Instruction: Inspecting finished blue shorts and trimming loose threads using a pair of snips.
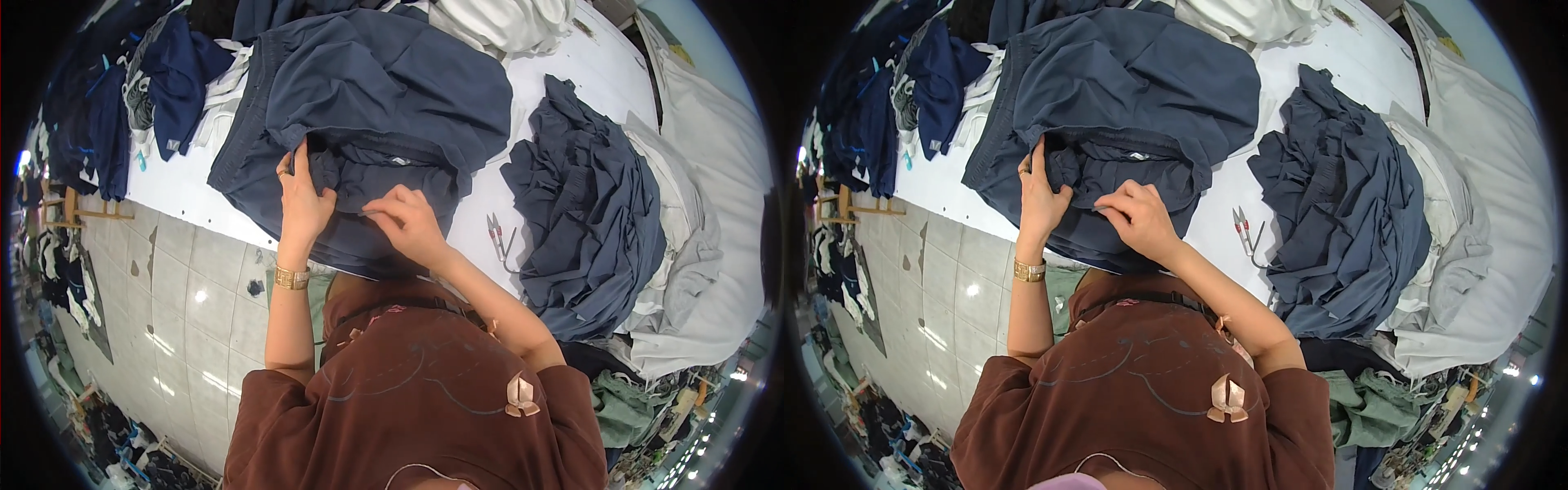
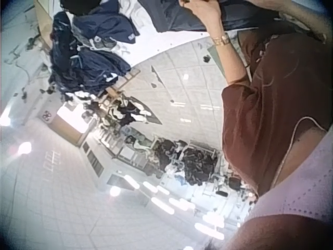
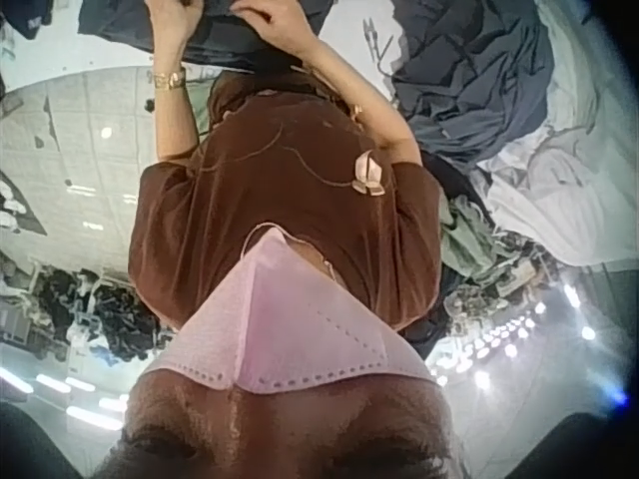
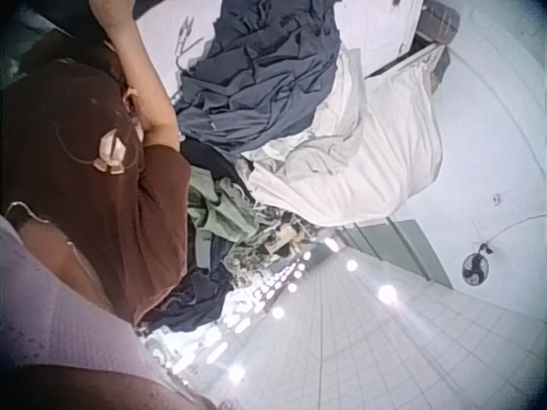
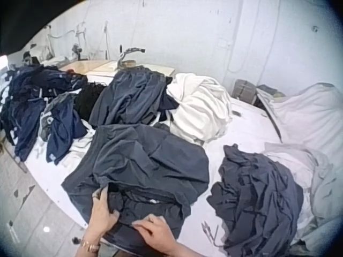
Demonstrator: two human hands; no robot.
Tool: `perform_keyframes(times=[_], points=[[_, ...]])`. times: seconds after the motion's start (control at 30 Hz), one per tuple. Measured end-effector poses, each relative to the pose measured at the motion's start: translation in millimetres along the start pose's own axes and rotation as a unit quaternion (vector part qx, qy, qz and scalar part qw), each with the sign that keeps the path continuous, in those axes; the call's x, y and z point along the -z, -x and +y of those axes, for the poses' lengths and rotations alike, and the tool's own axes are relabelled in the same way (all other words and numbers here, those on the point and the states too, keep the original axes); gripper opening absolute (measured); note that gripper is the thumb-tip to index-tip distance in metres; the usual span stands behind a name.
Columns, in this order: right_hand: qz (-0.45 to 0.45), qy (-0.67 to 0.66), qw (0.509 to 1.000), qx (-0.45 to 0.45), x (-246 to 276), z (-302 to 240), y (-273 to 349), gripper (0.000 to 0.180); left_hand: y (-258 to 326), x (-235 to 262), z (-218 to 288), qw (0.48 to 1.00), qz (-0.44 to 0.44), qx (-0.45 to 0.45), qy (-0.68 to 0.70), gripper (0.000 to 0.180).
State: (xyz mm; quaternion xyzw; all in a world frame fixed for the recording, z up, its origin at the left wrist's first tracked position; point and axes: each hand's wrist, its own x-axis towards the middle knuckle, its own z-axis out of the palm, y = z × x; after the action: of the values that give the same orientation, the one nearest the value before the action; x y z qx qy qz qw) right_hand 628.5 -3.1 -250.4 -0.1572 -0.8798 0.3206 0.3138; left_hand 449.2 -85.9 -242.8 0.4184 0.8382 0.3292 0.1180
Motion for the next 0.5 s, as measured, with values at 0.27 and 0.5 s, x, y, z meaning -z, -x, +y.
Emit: perform_keyframes(times=[0.27,0.5], points=[[0.180,-0.668,0.633,-0.348,52,10,8,0.008,-10,-2,11,0.999,-0.034,0.019,-0.005,0.093],[0.104,-0.757,0.598,-0.242,122,22,13,0.011,-8,3,15,0.999,-0.037,0.034,-0.017,0.094]])
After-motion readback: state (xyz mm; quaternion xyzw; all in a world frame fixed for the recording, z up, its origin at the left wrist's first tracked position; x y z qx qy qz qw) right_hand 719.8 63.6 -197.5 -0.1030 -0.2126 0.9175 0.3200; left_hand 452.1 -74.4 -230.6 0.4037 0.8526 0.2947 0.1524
